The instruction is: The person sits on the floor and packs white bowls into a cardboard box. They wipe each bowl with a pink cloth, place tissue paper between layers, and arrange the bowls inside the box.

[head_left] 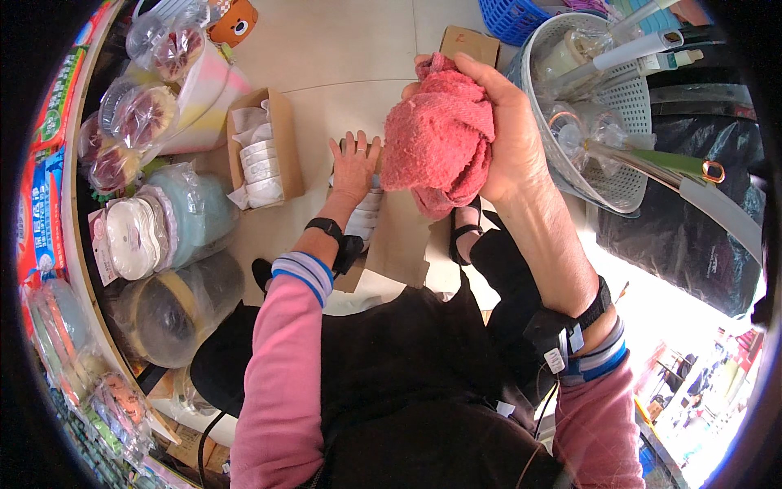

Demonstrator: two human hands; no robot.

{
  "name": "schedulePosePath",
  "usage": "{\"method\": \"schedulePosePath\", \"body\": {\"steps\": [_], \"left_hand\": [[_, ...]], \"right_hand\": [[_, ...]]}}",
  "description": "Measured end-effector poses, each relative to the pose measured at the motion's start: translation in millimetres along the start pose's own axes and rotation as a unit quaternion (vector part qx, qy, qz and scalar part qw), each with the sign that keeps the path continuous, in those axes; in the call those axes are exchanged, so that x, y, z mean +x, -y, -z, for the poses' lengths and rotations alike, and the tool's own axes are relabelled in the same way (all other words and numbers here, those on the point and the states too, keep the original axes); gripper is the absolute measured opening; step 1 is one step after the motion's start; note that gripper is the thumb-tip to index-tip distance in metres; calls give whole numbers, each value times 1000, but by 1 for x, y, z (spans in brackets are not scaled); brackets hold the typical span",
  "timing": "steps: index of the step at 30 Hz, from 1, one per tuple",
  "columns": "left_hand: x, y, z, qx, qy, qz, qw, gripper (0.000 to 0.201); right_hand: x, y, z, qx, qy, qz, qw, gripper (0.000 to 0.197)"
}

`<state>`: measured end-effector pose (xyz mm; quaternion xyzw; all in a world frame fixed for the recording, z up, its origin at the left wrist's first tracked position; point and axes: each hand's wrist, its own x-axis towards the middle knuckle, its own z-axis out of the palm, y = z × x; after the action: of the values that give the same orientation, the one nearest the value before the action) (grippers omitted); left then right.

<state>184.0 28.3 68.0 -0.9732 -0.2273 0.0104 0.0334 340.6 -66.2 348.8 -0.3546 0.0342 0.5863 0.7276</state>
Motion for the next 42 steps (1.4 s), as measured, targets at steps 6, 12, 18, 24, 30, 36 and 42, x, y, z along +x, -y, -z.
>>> {"method": "schedulePosePath", "body": {"steps": [6,12,18,24,30,36,42], "left_hand": [[3,37,-21,-390,-96,-13,916,42],[48,57,3,-117,-66,46,990,35],[75,30,-9,-81,74,47,993,28],[44,47,-34,-388,-21,53,920,28],[-44,86,-43,-363,-134,147,910,36],[-148,63,-24,-328,2,279,902,38],[-173,45,-31,-357,102,286,884,30]], "right_hand": [[2,6,4,-6,-10,4,1000,33],[3,6,7,-27,-33,9,999,34],[1,6,7,-23,-27,8,999,35],[-1,6,4,-50,-46,25,997,34],[0,1,-6,0,29,6,1000,26],[-4,-13,-24,5,36,-10,999,18],[-8,-24,-33,-19,7,-2,1000,19]]}}
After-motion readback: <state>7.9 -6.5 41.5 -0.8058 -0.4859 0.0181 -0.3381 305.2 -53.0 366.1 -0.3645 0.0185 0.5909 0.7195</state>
